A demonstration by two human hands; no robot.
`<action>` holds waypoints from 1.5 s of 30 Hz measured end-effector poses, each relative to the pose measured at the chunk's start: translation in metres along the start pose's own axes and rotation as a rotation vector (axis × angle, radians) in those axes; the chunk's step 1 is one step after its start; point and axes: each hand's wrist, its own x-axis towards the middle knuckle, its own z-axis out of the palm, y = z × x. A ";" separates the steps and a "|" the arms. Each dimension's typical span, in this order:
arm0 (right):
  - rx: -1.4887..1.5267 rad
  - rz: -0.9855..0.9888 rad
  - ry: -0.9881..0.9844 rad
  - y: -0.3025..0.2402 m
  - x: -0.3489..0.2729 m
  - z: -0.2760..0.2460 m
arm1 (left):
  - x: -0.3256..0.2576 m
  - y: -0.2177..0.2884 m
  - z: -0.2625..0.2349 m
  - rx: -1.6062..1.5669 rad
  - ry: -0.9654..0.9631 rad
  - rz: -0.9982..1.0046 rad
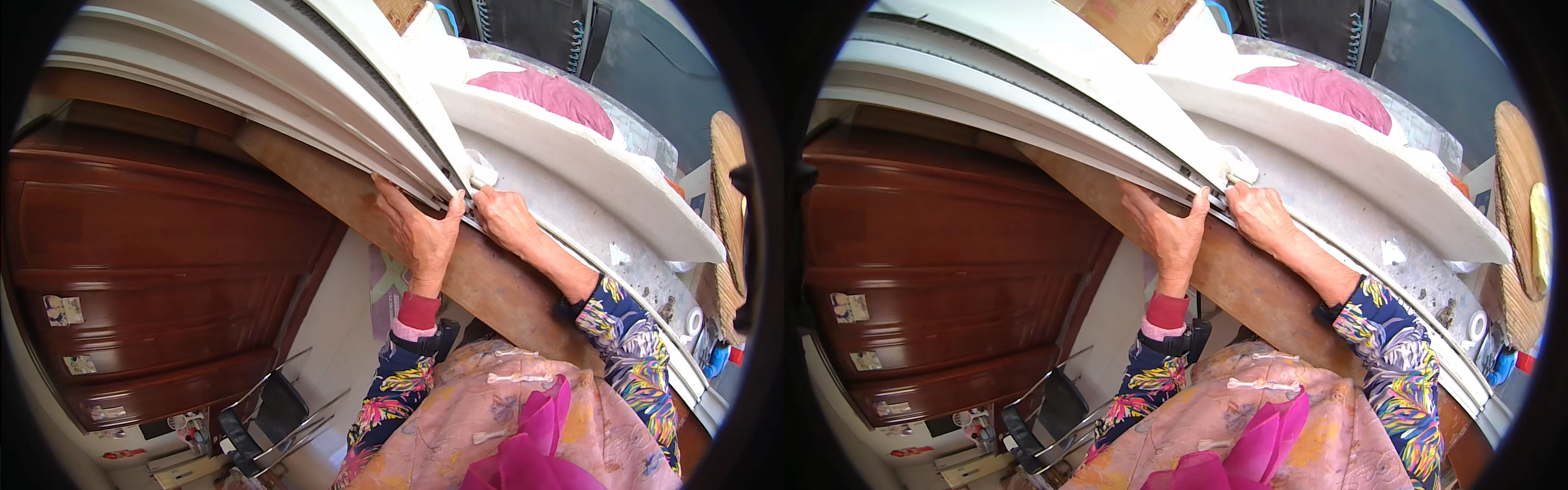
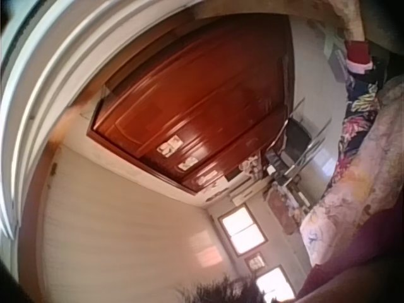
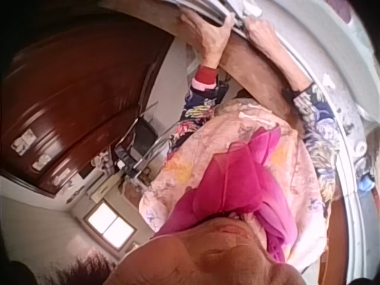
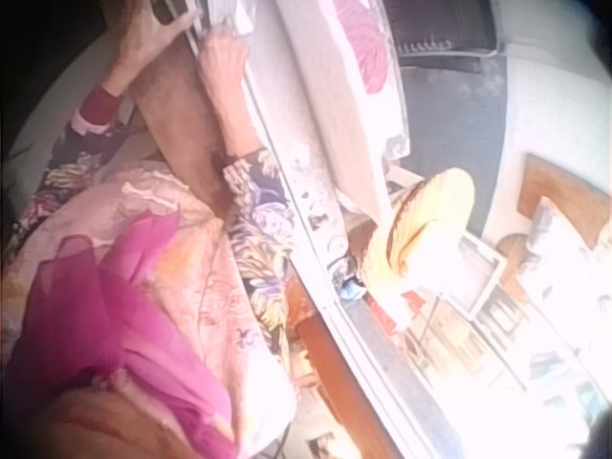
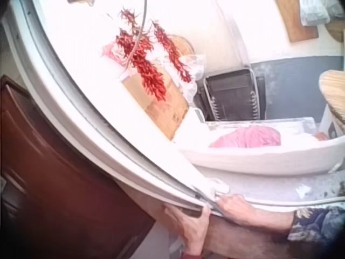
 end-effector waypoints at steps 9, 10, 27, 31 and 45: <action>0.069 0.115 -0.073 0.001 -0.005 -0.032 | 0.019 -0.020 0.017 -0.090 -0.035 -0.033; 0.101 0.128 -0.048 0.000 -0.005 -0.031 | 0.021 -0.020 0.019 -0.082 -0.043 -0.024; 0.060 0.083 0.184 0.027 -0.006 -0.003 | 0.008 0.004 0.022 -0.213 -0.084 0.013; 0.018 0.179 -0.004 0.032 -0.025 -0.017 | 0.004 -0.008 0.022 -0.220 -0.092 0.001; 0.108 0.124 0.097 0.010 -0.028 -0.009 | 0.002 -0.004 0.023 -0.241 -0.074 0.044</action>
